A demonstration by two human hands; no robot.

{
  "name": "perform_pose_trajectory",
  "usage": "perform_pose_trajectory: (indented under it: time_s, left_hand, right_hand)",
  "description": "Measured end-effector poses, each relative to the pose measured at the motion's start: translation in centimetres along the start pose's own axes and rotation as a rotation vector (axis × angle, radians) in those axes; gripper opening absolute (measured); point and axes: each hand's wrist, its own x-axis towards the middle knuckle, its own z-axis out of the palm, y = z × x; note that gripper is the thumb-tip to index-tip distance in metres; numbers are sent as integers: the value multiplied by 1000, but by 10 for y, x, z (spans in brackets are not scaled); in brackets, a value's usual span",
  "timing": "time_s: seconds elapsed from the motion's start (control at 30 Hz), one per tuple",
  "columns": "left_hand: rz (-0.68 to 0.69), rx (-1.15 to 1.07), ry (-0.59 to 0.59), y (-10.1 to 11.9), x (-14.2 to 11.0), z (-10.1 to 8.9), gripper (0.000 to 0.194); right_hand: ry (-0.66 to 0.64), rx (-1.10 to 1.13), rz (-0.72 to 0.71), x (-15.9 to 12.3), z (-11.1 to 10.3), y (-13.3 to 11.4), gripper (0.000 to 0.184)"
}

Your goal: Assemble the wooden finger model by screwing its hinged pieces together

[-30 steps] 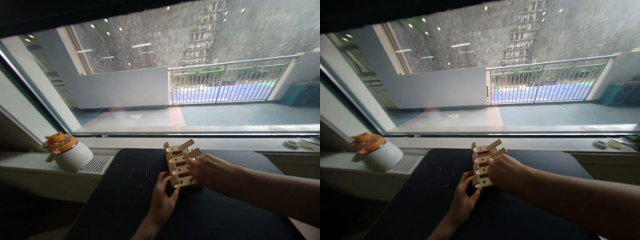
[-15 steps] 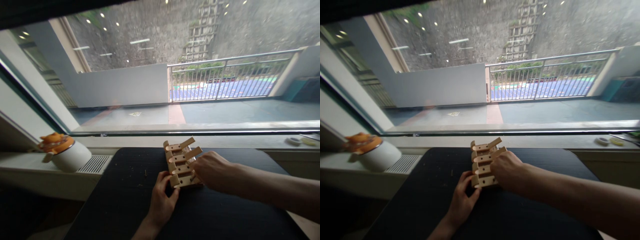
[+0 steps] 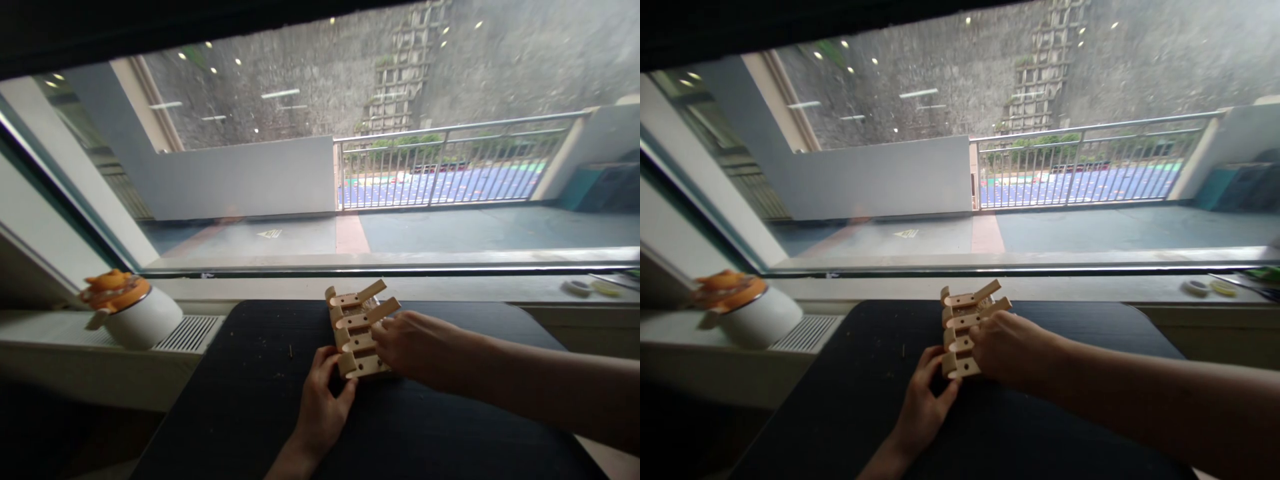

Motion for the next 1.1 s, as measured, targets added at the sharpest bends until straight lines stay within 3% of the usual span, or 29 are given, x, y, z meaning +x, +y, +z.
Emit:
perform_pose_trajectory:
  time_s: [0.17,0.27,0.4,0.53,0.7,0.8,0.97,1.1]
  left_hand:
    - [-4,-5,-6,0,0,1,25]
    - [-8,-10,-5,0,0,1,24]
    - [-16,-29,-15,0,0,1,24]
    - [-20,-38,-17,2,0,0,23]
    - [-28,-22,-14,2,0,0,23]
    - [-18,-16,-18,1,0,0,23]
    - [-17,2,-16,0,-2,0,23]
    - [-13,5,-13,-1,-2,1,25]
  right_hand:
    - [57,-9,-28,1,13,2,14]
    - [-38,118,41,4,12,5,13]
    - [-188,299,253,5,5,9,15]
    - [-270,298,374,6,-5,8,16]
    - [-253,226,384,8,-14,3,17]
    - [-193,134,272,6,-9,-1,24]
    - [-19,-210,-97,-2,9,-4,21]
    - [-79,-236,-118,-5,14,-3,26]
